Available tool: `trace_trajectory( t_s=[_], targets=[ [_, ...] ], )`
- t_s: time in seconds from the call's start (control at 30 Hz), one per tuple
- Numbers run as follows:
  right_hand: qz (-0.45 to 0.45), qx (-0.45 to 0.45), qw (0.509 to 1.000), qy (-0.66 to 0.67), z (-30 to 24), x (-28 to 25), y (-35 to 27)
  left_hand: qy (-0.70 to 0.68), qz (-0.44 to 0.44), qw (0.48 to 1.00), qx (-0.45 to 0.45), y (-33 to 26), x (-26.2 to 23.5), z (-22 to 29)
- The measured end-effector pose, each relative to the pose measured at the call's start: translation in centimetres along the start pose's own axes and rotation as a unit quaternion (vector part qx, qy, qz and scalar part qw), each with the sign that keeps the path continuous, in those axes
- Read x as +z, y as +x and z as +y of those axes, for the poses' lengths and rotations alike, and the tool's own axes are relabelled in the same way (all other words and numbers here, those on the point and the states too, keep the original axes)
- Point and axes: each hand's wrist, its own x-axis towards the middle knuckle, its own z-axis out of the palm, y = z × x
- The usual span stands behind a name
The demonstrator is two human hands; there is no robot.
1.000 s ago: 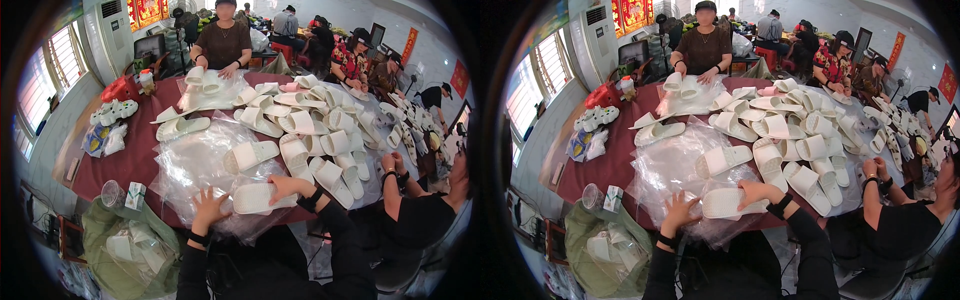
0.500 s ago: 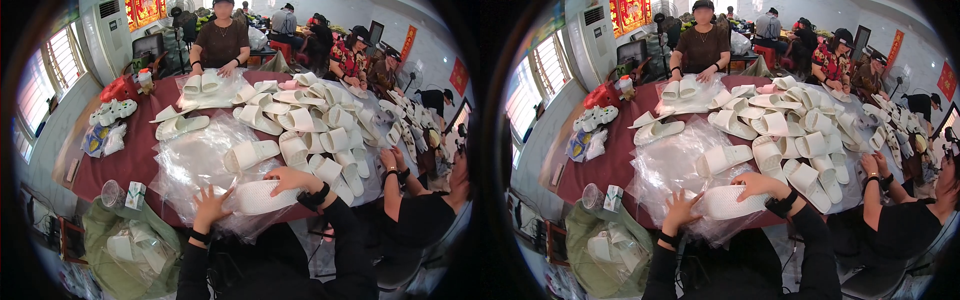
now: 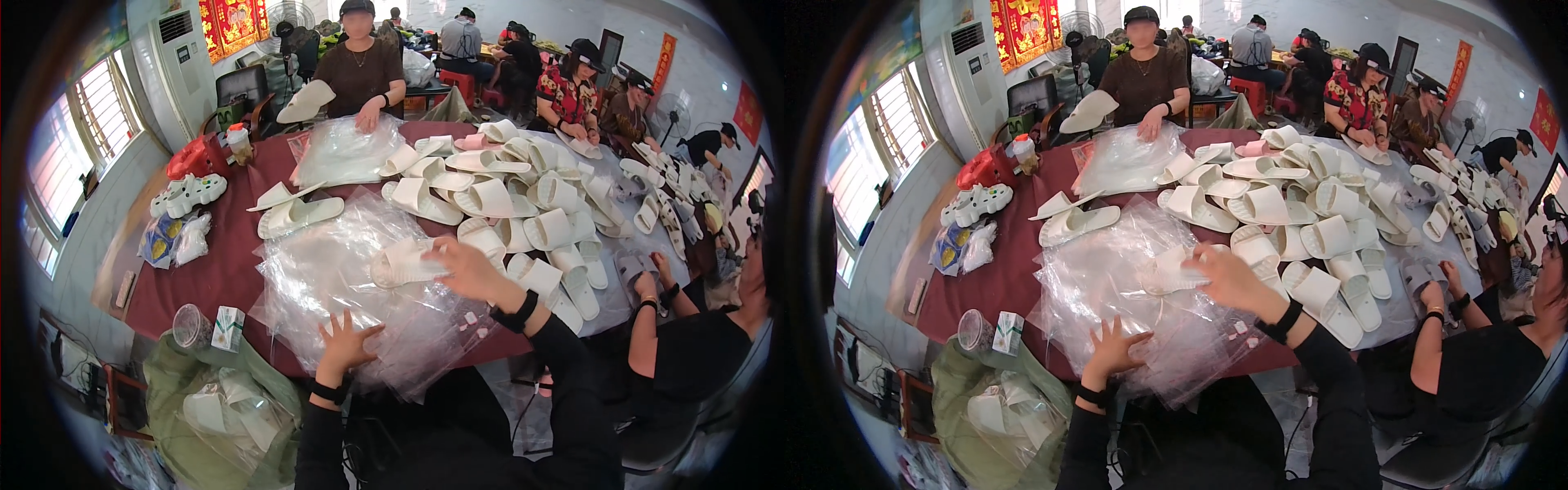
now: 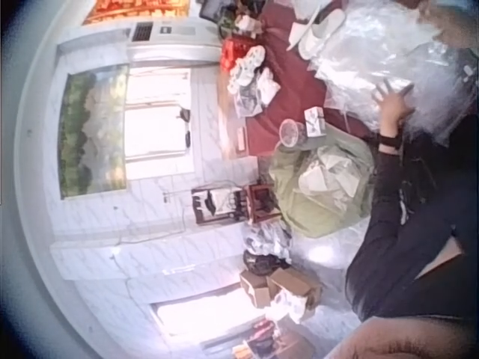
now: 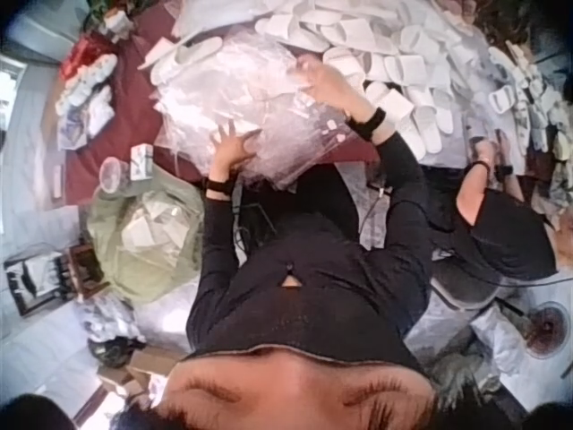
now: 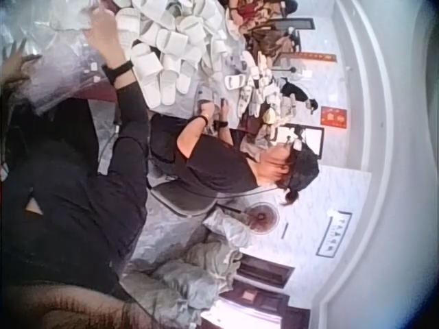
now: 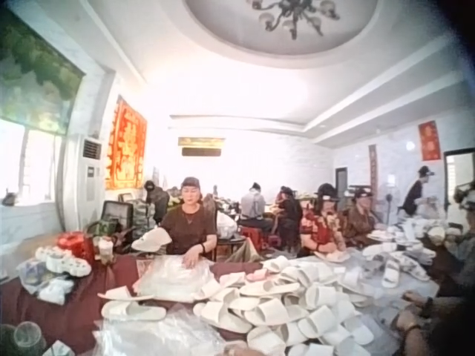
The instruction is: The recorder is seen putting white plastic slippers into individual plastic bags at a factory workbench.
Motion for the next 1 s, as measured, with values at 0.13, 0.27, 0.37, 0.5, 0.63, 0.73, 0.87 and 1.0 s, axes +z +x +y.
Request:
trace_trajectory(
  t_s=[0.13,0.27,0.37,0.5,0.63,0.73,0.87,1.0],
  targets=[
    [-0.139,-0.065,0.987,-0.054,0.1,5.0,-4.1,0.0,-0.012,1.0,0.002,0.4,-0.2,0.1],
    [-0.027,-0.118,0.991,-0.052,0.9,6.0,-6.2,0.007,0.017,1.0,0.012,0.3,0.5,-0.2],
    [-0.007,-0.089,0.993,0.077,0.2,5.8,-5.8,0.014,0.064,0.998,0.021,-0.7,0.9,-0.7],
    [0.122,0.139,0.97,0.159,0.5,5.8,-4.3,0.038,0.102,0.994,0.029,-0.7,2.0,-0.2],
    [-0.086,0.281,0.928,0.229,5.0,9.8,-2.9,0.062,0.141,0.987,0.05,-1.3,2.7,0.2],
    [-0.111,0.347,0.839,0.405,3.4,10.3,-0.7,0.058,0.128,0.989,0.052,-1.2,3.7,-0.2],
    [-0.08,0.403,0.746,0.524,3.0,10.0,0.7,0.041,0.104,0.993,0.044,-0.9,3.6,0.1],
    [0.011,0.332,0.573,0.749,2.1,9.1,0.5,0.03,0.107,0.992,0.057,-0.4,4.1,-0.3]
  ],
)
